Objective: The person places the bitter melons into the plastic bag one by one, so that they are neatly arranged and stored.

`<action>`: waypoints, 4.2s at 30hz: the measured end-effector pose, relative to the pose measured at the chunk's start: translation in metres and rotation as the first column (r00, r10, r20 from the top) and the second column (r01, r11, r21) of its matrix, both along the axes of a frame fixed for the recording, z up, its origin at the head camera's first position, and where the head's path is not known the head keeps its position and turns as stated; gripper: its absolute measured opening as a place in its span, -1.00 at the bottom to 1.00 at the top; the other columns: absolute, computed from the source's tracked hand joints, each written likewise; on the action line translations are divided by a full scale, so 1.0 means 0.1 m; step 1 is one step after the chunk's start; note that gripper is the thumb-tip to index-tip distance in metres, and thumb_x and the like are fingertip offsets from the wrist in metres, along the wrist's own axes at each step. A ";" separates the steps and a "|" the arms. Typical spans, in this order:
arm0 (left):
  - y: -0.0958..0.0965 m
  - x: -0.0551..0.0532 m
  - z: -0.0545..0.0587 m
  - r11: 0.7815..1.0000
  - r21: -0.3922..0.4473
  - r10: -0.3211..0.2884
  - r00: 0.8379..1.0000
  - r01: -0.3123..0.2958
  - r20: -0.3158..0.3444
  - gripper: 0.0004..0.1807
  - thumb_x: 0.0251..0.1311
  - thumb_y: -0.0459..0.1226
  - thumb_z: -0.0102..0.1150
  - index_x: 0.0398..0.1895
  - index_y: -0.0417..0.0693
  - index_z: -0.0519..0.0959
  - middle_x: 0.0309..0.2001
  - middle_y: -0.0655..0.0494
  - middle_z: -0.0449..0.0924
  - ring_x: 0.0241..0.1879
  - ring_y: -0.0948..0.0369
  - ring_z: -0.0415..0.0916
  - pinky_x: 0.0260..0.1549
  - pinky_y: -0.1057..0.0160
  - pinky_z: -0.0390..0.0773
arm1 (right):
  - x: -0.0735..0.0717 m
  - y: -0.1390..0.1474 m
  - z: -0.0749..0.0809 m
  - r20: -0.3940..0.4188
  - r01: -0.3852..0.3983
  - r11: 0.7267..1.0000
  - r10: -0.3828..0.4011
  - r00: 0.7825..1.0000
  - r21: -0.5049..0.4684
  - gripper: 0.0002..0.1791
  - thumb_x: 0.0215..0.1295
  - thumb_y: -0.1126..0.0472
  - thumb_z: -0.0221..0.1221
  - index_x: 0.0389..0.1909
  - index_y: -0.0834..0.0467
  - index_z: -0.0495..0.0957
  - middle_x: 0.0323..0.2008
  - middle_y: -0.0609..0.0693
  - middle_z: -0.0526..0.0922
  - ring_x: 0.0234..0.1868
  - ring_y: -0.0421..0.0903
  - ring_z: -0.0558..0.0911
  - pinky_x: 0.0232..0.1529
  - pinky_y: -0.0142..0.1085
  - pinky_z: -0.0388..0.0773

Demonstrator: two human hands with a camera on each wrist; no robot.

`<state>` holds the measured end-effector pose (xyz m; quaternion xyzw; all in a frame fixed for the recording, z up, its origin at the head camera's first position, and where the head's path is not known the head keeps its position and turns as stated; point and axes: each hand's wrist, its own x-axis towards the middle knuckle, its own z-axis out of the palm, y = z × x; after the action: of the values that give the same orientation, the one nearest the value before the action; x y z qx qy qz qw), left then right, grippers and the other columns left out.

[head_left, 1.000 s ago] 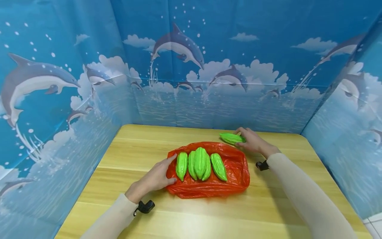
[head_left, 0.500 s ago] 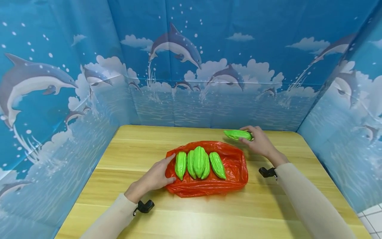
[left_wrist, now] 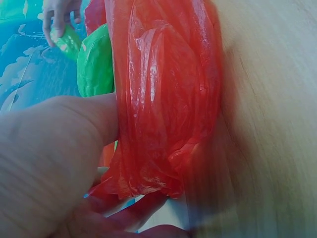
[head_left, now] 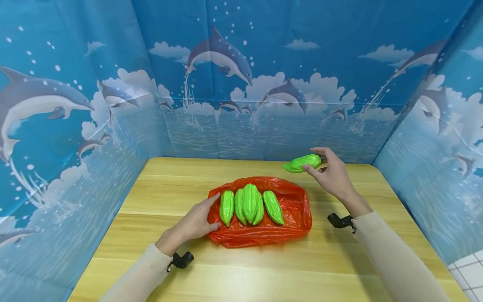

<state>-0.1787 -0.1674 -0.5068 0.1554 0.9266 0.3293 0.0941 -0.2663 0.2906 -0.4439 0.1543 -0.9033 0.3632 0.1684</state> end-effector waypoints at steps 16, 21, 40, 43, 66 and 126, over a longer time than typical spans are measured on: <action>0.05 -0.01 -0.01 1.000 -0.015 -0.005 1.000 0.006 0.011 0.11 0.42 -0.28 0.64 0.91 -0.15 0.20 0.79 -0.26 0.38 0.76 -0.27 0.39 0.75 -0.31 0.44 | 0.38 -0.23 0.24 -0.006 0.036 0.998 -0.036 0.999 -0.056 -0.36 0.67 0.14 0.45 0.58 0.29 0.47 0.23 0.33 0.72 0.19 0.22 0.76 0.00 -0.78 0.56; 0.06 -0.03 -0.02 1.000 -0.020 -0.010 1.000 0.010 0.001 0.11 0.42 -0.27 0.63 0.91 -0.16 0.19 0.79 -0.25 0.37 0.76 -0.26 0.39 0.76 -0.30 0.44 | 0.41 -0.30 0.30 -0.030 0.030 0.999 -0.032 0.999 -0.044 -0.40 0.67 0.15 0.45 0.57 0.23 0.54 0.17 0.29 0.76 0.16 0.21 0.78 0.03 -0.74 0.59; 0.02 -0.01 -0.01 0.999 -0.038 -0.008 1.000 0.007 -0.008 0.12 0.42 -0.26 0.63 0.91 -0.17 0.17 0.80 -0.27 0.34 0.76 -0.30 0.38 0.75 -0.32 0.44 | 0.48 -0.53 0.36 0.229 -0.041 0.998 0.029 0.973 0.048 -0.40 0.76 -0.10 0.33 0.60 0.12 0.56 0.37 0.33 0.74 0.18 0.31 0.89 -0.07 0.02 0.94; 0.03 -0.01 -0.01 0.999 -0.034 -0.010 1.000 0.010 -0.012 0.12 0.42 -0.26 0.63 0.91 -0.19 0.18 0.80 -0.29 0.35 0.75 -0.30 0.38 0.75 -0.33 0.43 | 0.49 -0.58 0.34 0.245 -0.051 0.998 0.038 0.969 0.047 -0.40 0.76 -0.07 0.34 0.59 0.14 0.56 0.35 0.34 0.76 0.13 0.28 0.90 -0.09 -0.02 0.95; 0.02 -0.05 -0.02 1.000 -0.022 0.003 1.000 -0.003 -0.003 0.13 0.40 -0.26 0.65 0.91 -0.17 0.18 0.80 -0.26 0.35 0.75 -0.28 0.39 0.75 -0.30 0.45 | 0.42 -0.88 0.08 0.403 -0.175 0.985 0.159 0.902 0.004 -0.41 0.74 -0.02 0.37 0.55 0.22 0.58 0.32 0.39 0.73 -0.34 -0.09 0.87 -0.21 -0.20 0.84; 0.01 -0.11 -0.03 0.999 -0.033 0.010 1.000 -0.010 -0.008 0.12 0.40 -0.21 0.65 0.91 -0.15 0.20 0.78 -0.27 0.39 0.74 -0.28 0.40 0.74 -0.32 0.45 | 0.25 -1.10 0.00 0.438 -0.176 0.980 0.119 0.891 0.091 -0.43 0.75 -0.01 0.35 0.54 0.24 0.62 0.29 0.35 0.81 -0.40 0.15 0.87 -0.29 -0.21 0.78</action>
<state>-0.1895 -0.1666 -0.5097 0.1504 0.9330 0.3138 0.0914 -0.2414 0.1808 -0.4442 0.1490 -0.9252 0.3411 -0.0734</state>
